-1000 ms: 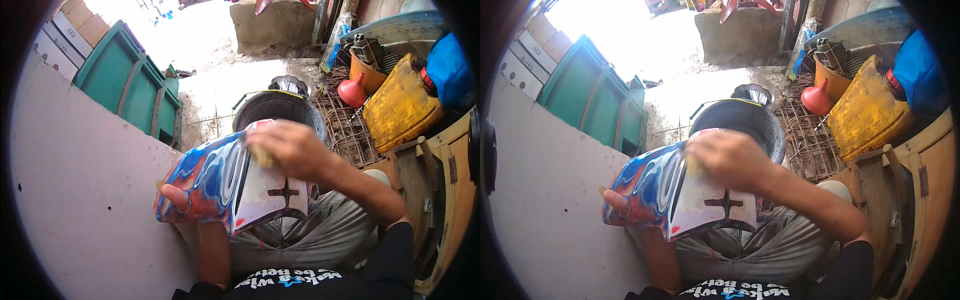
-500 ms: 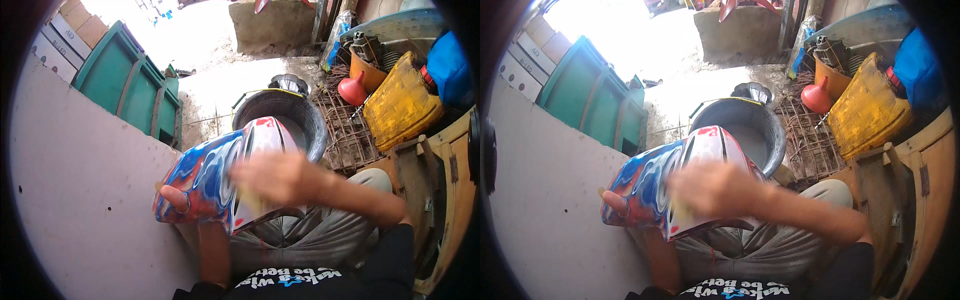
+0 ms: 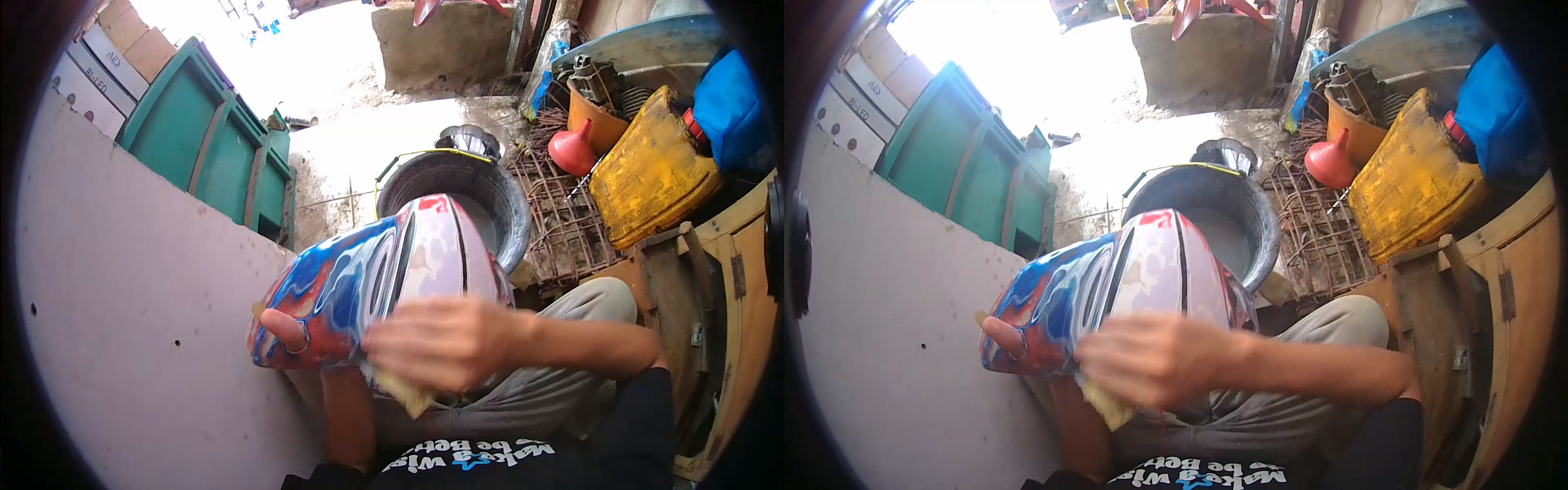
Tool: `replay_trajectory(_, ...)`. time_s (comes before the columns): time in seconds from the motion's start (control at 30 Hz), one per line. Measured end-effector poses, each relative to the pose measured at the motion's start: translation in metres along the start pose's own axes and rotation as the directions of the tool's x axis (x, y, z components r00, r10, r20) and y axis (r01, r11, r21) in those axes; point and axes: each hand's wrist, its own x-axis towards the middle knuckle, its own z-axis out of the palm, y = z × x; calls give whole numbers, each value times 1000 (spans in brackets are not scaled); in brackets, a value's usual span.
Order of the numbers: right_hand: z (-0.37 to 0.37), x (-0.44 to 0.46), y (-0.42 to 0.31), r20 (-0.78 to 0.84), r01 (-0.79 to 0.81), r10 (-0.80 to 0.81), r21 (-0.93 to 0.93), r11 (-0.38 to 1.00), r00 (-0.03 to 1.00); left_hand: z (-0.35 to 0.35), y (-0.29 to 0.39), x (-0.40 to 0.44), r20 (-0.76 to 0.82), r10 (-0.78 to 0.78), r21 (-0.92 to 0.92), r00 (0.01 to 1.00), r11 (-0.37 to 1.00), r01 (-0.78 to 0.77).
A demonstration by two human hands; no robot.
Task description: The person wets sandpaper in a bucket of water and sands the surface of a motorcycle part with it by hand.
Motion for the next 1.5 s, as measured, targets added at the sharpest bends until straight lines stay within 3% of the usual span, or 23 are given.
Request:
replay_trajectory(0.07, -5, 2, 15, 27, -80, 80, -14, 997, 996, 35, -14, 7, -85, 116, 168, 990, 981, -101)
replay_trajectory(0.13, 0, 0, -3, 3, 9, -9, -7, 1000, 1000, 78, -17, 6, -131, 207, 366, 970, 919, -147)
replay_trajectory(0.2, 5, -1, -14, -20, 109, -110, -15, 994, 994, 93, -14, 5, -117, 186, 434, 975, 893, -118)
replay_trajectory(0.27, 2, -3, -4, 43, 30, -29, -15, 999, 999, 97, -17, 9, -163, 235, 506, 958, 854, -124)
replay_trajectory(0.4, -10, -3, 41, 65, -145, 154, -136, 980, 986, 78, -19, 5, -61, 53, 165, 997, 985, -43)
replay_trajectory(0.5, 0, 2, -24, -90, 178, -174, 40, 983, 981, 57, -8, 4, -246, 19, 158, 969, 987, 21)
replay_trajectory(0.6, -6, 1, 12, 18, 52, -51, -87, 995, 999, 69, -14, 8, -235, 162, 325, 958, 942, -80)
replay_trajectory(0.63, -15, 5, 30, 104, -162, 175, -121, 979, 979, 69, -15, 10, -243, 217, 372, 945, 921, -116)
replay_trajectory(0.67, -11, 3, 26, 59, -90, 98, -130, 987, 993, 58, -19, 10, -281, 292, 407, 914, 899, -161)
replay_trajectory(0.73, 8, -3, 10, -30, 61, -67, -172, 983, 997, 39, -13, 14, -243, 155, 222, 958, 970, -100)
replay_trajectory(0.77, -1, 2, -17, -53, 75, -75, 2, 997, 996, 26, 4, 10, -133, -41, 10, 990, 999, 42)
replay_trajectory(0.83, -1, 1, -4, -8, 68, -68, -5, 998, 998, 33, 6, 6, -82, -66, -12, 994, 998, 65)
replay_trajectory(0.87, -3, 0, 7, 10, 54, -54, -12, 998, 999, 41, -9, 8, -144, 89, 165, 986, 984, -64)
replay_trajectory(0.9, -13, 1, 28, 123, -131, 141, -88, 987, 982, 44, -14, 9, -130, 138, 197, 982, 974, -111)
replay_trajectory(0.93, -10, 0, 26, 74, -76, 85, -114, 991, 994, 48, -18, 10, -115, 187, 227, 976, 961, -157)
replay_trajectory(1.0, 4, 0, 14, -22, 28, -32, -179, 983, 999, 37, -14, 11, 19, 65, 11, 998, 998, -65)
replay_trajectory(1.07, -4, 1, -17, -35, 56, -57, -32, 998, 998, 26, -8, 8, 164, -20, -180, 986, 982, 50)
replay_trajectory(1.13, -1, 2, -2, -31, 166, -168, -54, 985, 985, 25, -3, 2, -7, -3, -97, 1000, 995, 3)
replay_trajectory(1.17, -12, 1, 16, 122, -74, 84, -82, 994, 989, 35, -5, 5, -228, 95, 85, 969, 993, -78)
replay_trajectory(1.23, -2, 0, 9, 33, 27, -23, -118, 993, 999, 34, -7, 8, -380, 177, 235, 908, 968, -90)
replay_trajectory(1.4, -3, 2, -3, -9, 64, -64, 30, 997, 998, 41, -9, 9, -210, 177, 289, 962, 951, -112)
replay_trajectory(1.43, -11, 2, 18, 111, -109, 117, -78, 991, 987, 53, -12, 7, -202, 209, 321, 957, 937, -137)
replay_trajectory(1.5, -4, -2, 13, 56, -6, 13, -122, 992, 998, 61, -15, 7, -195, 241, 356, 951, 921, -160)
